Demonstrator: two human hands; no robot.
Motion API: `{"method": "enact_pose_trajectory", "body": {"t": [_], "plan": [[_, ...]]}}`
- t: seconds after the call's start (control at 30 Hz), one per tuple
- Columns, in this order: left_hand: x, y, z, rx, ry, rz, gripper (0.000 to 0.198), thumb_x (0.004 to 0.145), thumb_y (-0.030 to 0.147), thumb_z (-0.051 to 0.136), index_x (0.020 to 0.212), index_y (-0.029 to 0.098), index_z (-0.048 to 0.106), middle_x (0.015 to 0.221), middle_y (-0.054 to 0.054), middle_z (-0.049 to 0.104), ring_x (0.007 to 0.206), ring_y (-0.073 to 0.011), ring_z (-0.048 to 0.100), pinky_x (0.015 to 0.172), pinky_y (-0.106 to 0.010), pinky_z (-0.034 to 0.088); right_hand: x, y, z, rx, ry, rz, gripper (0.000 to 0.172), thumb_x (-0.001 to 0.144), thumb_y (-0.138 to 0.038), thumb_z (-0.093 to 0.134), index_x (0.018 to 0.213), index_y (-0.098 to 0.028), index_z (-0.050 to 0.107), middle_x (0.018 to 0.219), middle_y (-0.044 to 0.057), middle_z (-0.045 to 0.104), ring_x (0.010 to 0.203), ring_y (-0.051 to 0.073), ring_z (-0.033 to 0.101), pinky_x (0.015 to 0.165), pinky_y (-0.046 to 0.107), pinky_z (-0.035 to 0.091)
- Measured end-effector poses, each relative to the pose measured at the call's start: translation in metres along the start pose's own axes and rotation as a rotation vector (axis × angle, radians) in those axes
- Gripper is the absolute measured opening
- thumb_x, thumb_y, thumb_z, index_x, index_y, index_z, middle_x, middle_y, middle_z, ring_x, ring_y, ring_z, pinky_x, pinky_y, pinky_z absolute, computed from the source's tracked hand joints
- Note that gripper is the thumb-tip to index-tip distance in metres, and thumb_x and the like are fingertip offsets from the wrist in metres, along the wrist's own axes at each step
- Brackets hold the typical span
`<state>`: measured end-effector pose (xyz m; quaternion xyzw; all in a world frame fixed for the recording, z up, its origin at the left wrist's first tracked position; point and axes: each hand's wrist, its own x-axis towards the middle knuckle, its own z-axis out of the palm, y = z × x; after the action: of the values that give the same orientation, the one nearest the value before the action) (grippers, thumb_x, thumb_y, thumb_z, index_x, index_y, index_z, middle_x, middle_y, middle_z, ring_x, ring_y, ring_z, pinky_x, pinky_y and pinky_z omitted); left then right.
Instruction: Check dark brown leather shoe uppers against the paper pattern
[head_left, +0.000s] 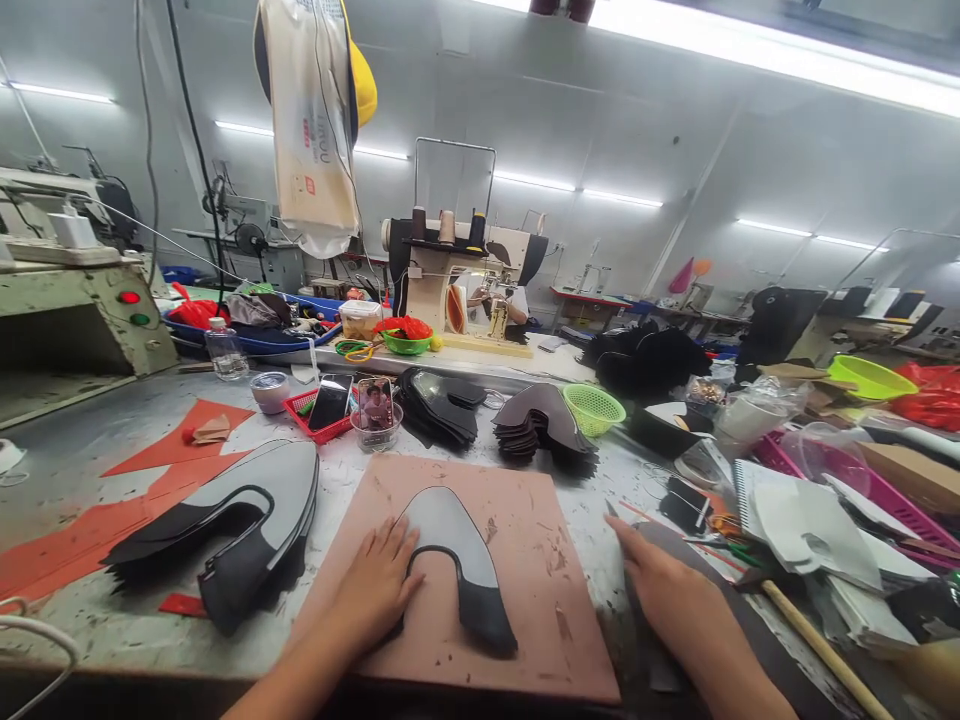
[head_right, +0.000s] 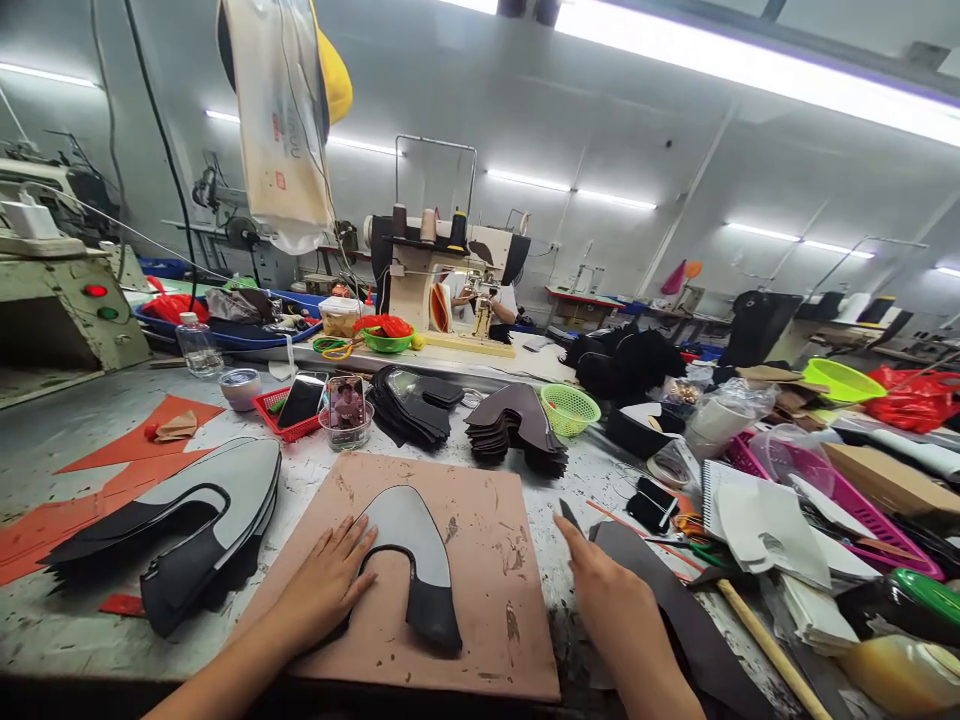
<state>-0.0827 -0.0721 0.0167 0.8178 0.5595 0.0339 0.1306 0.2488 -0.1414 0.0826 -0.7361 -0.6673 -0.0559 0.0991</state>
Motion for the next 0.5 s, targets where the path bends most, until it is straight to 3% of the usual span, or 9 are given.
{"method": "enact_pose_trajectory", "body": {"t": [0.1,0.2,0.27,0.37,0.43,0.5], "plan": [[-0.005,0.013,-0.002,-0.058,0.069,-0.039,0.065,0.075,0.052,0.045,0.128,0.016,0.037,0.140,-0.013,0.022,0.129,-0.0313,0.009,0.104,-0.051,0.012,-0.004,-0.037,-0.027,0.237,0.078,-0.298,0.040,0.079,-0.016,0.034,0.109,-0.030,0.056,0.100,0.003,0.065,0.078,0.018,0.063,0.061,0.025,0.050],[-0.008,0.024,-0.017,-0.293,0.154,0.096,0.081,0.066,0.058,0.055,0.132,0.018,0.029,0.142,-0.013,0.016,0.130,-0.0315,0.005,0.103,-0.053,0.012,-0.006,-0.071,-0.049,0.462,0.089,-0.541,0.035,0.081,-0.018,0.037,0.104,-0.027,0.060,0.100,0.005,0.065,0.083,0.017,0.062,0.068,0.025,0.050],[-0.008,0.029,-0.036,-0.568,0.145,0.206,0.088,0.063,0.058,0.058,0.134,0.020,0.023,0.142,-0.012,0.019,0.130,-0.0300,0.013,0.103,-0.050,0.017,-0.003,-0.088,-0.057,0.638,0.059,-0.632,0.033,0.083,-0.018,0.038,0.106,-0.027,0.059,0.097,0.005,0.065,0.082,0.015,0.062,0.069,0.024,0.050],[-0.006,0.033,-0.066,-1.043,-0.062,0.278,0.084,0.060,0.056,0.063,0.129,0.019,0.033,0.129,-0.012,0.044,0.118,-0.0297,0.038,0.097,-0.043,0.033,0.009,-0.103,-0.054,0.854,0.044,-0.587,0.033,0.081,-0.020,0.044,0.111,-0.028,0.057,0.099,0.005,0.063,0.088,0.016,0.059,0.077,0.027,0.048],[-0.007,0.033,-0.077,-1.283,-0.204,0.177,0.071,0.062,0.050,0.063,0.122,0.017,0.044,0.111,-0.010,0.060,0.103,-0.0279,0.053,0.087,-0.039,0.042,0.019,-0.108,-0.039,0.958,0.007,-0.470,0.038,0.077,-0.020,0.048,0.114,-0.028,0.054,0.110,0.004,0.058,0.102,0.019,0.053,0.088,0.034,0.043],[-0.009,0.031,-0.076,-1.427,-0.248,-0.007,0.062,0.066,0.046,0.062,0.118,0.017,0.048,0.097,-0.008,0.066,0.091,-0.0248,0.060,0.080,-0.035,0.046,0.025,-0.112,-0.017,1.070,-0.102,-0.328,0.045,0.072,-0.017,0.050,0.116,-0.026,0.052,0.119,0.003,0.054,0.112,0.020,0.046,0.096,0.038,0.035]]}}
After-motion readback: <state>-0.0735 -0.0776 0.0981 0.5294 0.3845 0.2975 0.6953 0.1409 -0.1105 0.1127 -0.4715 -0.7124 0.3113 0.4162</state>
